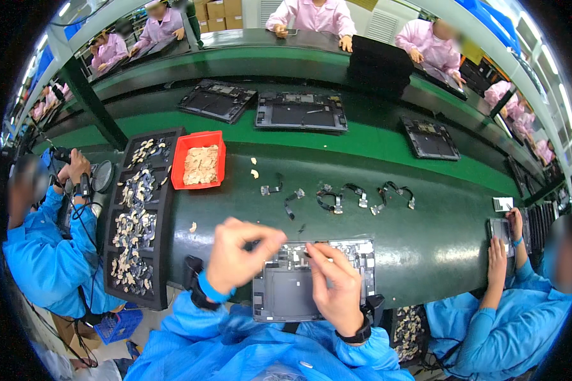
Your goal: Assembling internal cables and components of a portable electronic device on a factory production line.
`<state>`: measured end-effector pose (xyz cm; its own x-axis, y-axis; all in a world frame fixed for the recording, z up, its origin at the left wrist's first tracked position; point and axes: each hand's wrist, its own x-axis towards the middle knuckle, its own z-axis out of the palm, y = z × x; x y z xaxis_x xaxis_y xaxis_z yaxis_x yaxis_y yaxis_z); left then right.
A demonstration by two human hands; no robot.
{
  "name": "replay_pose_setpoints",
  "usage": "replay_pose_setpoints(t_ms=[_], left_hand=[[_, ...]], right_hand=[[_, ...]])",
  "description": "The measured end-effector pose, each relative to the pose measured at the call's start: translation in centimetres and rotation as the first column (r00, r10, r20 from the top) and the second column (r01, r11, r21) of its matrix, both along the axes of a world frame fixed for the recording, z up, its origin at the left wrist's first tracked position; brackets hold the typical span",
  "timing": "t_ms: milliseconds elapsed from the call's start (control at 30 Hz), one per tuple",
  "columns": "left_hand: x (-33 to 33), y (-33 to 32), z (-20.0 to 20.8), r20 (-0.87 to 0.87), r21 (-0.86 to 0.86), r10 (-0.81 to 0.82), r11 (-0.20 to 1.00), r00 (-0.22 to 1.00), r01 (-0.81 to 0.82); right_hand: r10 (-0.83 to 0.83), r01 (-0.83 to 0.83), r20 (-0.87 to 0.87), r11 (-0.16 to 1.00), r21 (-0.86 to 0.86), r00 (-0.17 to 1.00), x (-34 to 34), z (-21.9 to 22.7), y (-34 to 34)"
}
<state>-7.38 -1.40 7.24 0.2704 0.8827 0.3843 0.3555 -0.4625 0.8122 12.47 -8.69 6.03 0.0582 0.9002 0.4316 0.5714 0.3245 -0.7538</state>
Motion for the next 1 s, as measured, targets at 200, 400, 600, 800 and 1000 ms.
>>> replay_pose_setpoints(t_ms=[200,400,600,800,1000], left_hand=[[2.4,-3.2,-0.5,0.195,-0.086,-0.057,0.993,0.979,0.075],[3.0,-5.4,-1.4,0.143,-0.043,-0.256,0.963,0.956,0.264],[2.6,-4.7,-0.8,0.008,0.065,-0.339,0.939,0.941,0.338],[3.4,-4.7,-1.8,-0.002,0.037,-0.339,0.940,0.941,0.339],[2.6,-4.0,-1.9,-0.146,0.035,-0.376,0.922,0.915,0.385]], right_hand=[[0.092,-0.092,-0.078,0.996,0.011,0.993,0.4,1.0,-1.1],[-0.028,-0.204,-0.692,0.946,-0.251,0.722,0.7,0.0,-2.6],[0.123,-0.207,-0.671,0.977,-0.047,0.731,0.8,0.5,-3.1],[0.238,-0.309,-0.562,0.950,-0.033,0.792,1.5,-1.5,-2.5],[0.173,-0.235,-0.480,0.969,-0.072,0.860,3.4,-2.4,-3.6]])
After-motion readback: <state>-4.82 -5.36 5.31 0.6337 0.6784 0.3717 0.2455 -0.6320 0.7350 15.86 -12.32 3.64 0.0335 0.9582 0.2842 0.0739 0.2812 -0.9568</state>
